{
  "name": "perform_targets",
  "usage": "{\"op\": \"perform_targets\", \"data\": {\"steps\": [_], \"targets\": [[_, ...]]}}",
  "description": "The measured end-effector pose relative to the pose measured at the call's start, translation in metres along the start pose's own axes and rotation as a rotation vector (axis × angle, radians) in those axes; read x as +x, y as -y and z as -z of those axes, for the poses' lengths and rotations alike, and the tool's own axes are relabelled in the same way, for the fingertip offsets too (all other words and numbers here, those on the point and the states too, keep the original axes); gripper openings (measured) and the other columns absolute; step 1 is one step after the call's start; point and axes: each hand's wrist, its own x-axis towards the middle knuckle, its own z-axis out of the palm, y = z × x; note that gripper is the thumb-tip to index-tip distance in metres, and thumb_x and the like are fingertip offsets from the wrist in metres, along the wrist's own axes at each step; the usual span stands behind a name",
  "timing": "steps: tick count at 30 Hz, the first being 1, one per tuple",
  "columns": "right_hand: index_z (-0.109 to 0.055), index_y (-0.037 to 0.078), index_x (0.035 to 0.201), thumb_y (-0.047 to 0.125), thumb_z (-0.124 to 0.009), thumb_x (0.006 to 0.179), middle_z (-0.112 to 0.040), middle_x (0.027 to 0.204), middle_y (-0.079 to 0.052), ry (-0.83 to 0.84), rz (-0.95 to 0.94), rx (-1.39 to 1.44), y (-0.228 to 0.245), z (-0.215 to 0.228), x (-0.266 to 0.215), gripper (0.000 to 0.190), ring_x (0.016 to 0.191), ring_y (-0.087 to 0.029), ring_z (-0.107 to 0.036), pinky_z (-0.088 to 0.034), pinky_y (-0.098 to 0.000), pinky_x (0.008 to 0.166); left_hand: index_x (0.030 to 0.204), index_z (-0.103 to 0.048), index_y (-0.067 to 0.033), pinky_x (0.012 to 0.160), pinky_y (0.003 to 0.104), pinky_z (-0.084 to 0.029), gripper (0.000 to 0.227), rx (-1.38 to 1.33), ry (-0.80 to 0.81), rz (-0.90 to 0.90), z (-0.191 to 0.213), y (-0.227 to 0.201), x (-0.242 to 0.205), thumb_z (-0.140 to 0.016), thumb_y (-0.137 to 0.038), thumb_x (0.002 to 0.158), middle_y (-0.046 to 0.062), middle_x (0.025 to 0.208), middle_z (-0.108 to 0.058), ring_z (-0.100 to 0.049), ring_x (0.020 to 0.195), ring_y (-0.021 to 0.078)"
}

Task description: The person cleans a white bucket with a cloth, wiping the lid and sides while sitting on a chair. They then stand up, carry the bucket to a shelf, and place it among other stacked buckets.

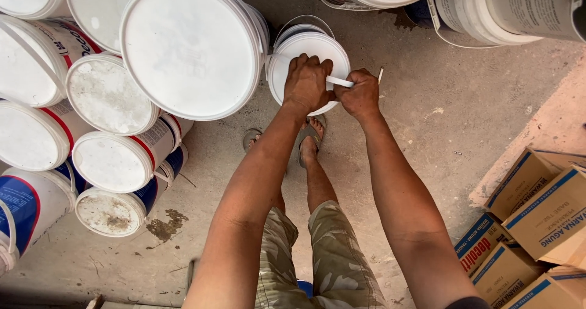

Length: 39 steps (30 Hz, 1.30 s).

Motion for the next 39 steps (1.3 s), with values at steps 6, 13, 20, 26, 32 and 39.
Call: {"op": "perform_targets", "data": {"steps": [6,13,20,26,32,39], "targets": [[-0.053,0.004,0.058,0.004,-0.066,0.068,-0.047,0.064,-0.011,0.027,0.029,0.059,-0.015,0.019,0.012,0.016,0.067,-0.017,-0.05,-0.038,-0.0263,0.062,0.082,-0.051,-0.0157,0.077,0.041,-0.041,0.024,-0.096,-0.038,-0.006,-0.016,-0.027,0.002,-0.064,-0.03,0.068,0.007,0.069,-0.059,-0.059,0.072,0.0261],[-0.058,0.006,0.064,-0.001,-0.065,0.067,-0.051,0.066,-0.011,0.174,0.118,-0.016,0.014,0.033,0.016,0.01,0.07,-0.022,-0.051,-0.039,-0.0318,0.066,0.084,-0.057,-0.0135,0.069,0.043,-0.044,0.021,-0.036,-0.009,-0.008,0.022,-0.036,-0.007,-0.063,-0.025,0.068,0.009,0.071,-0.062,-0.061,0.069,0.0289],[-0.056,0.006,0.064,0.003,-0.066,0.067,-0.05,0.063,-0.015,0.248,0.213,-0.138,0.061,0.019,0.01,0.01,0.071,-0.034,-0.051,-0.04,-0.0384,0.065,0.08,-0.059,-0.0134,0.072,0.044,-0.042,0.026,-0.082,0.085,0.0,0.031,-0.002,-0.013,-0.062,-0.032,0.061,0.01,0.072,-0.063,-0.062,0.074,0.0335],[-0.056,0.008,0.068,0.006,-0.068,0.067,-0.051,0.061,-0.013,0.242,0.21,-0.199,0.063,0.004,0.004,0.012,0.072,-0.034,-0.052,-0.041,-0.0407,0.066,0.075,-0.057,-0.0123,0.069,0.043,-0.043,0.025,-0.115,0.049,-0.03,0.036,0.011,-0.025,-0.063,-0.031,0.059,0.012,0.069,-0.061,-0.061,0.071,0.0343],[-0.056,0.009,0.063,0.005,-0.065,0.065,-0.049,0.058,-0.013,0.286,0.142,-0.182,0.058,0.01,-0.019,0.01,0.064,-0.029,-0.053,-0.041,-0.035,0.06,0.079,-0.06,-0.0132,0.071,0.041,-0.044,0.025,-0.09,0.149,0.008,0.024,-0.002,-0.041,-0.06,-0.032,0.062,0.01,0.071,-0.063,-0.063,0.072,0.0311],[-0.06,0.006,0.068,0.007,-0.065,0.064,-0.053,0.063,-0.02,0.427,0.114,-0.29,0.104,0.023,-0.101,0.007,0.071,-0.039,-0.057,-0.045,-0.0419,0.063,0.093,-0.064,-0.015,0.078,0.04,-0.044,0.035,-0.026,0.332,0.127,0.04,-0.028,-0.138,-0.058,-0.03,0.062,0.008,0.08,-0.065,-0.064,0.08,0.0288]]}}
